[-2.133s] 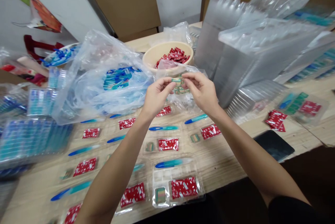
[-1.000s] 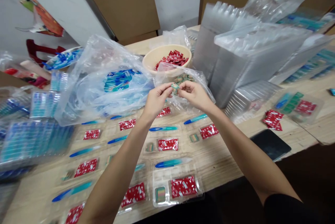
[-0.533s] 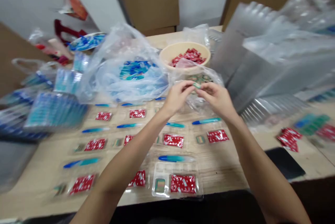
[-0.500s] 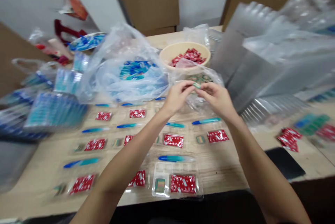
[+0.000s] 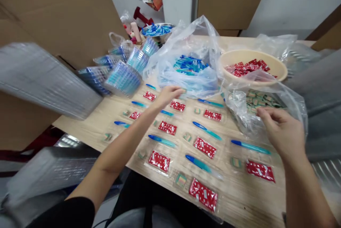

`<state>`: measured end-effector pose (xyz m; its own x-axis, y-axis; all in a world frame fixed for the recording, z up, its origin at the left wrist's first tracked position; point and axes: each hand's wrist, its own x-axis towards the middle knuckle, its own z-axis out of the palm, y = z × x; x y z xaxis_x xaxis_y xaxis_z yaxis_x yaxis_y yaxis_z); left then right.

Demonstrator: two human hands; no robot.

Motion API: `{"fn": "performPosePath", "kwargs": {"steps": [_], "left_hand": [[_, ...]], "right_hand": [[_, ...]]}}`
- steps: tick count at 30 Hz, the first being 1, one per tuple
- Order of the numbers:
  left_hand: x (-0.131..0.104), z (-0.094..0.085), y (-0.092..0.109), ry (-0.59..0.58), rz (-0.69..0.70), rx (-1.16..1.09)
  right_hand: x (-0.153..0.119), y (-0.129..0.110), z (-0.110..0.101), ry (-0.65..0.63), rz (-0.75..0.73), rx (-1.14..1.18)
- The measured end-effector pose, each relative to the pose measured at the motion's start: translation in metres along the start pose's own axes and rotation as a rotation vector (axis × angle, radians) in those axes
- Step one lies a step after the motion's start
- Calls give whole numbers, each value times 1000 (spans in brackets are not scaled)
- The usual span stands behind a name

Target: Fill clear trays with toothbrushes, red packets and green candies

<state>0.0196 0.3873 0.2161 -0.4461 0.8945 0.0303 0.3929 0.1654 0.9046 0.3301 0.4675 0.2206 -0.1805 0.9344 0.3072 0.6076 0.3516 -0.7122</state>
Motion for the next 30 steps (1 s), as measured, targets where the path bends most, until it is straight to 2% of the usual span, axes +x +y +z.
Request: {"fn": "performPosePath", "kwargs": {"steps": [2,4,6,8,14,18,25,30], "left_hand": [[6,-34,-32,31,-104,77],[10,-52,-57,60,-185,170],[12,-56,-73,74,-245,276],[14,-51,-82,76,-284,385],[16,-32,-81,79,-341,672],[10,-27,-75,111,-312,800],[2,-12,-70,151,-191,897],[2,-10,-73,210,-195,915]], "right_hand": [[2,1,2,-14,4,-14],[6,2,4,-30,15,-47],[11,3,6,-63,52,-86],[17,3,7,-92,106,-131],[26,3,14,-120,155,-232],[29,4,16,-150,169,-247],[42,-2,20,-268,141,-271],[54,4,24,-372,92,-285]]}}
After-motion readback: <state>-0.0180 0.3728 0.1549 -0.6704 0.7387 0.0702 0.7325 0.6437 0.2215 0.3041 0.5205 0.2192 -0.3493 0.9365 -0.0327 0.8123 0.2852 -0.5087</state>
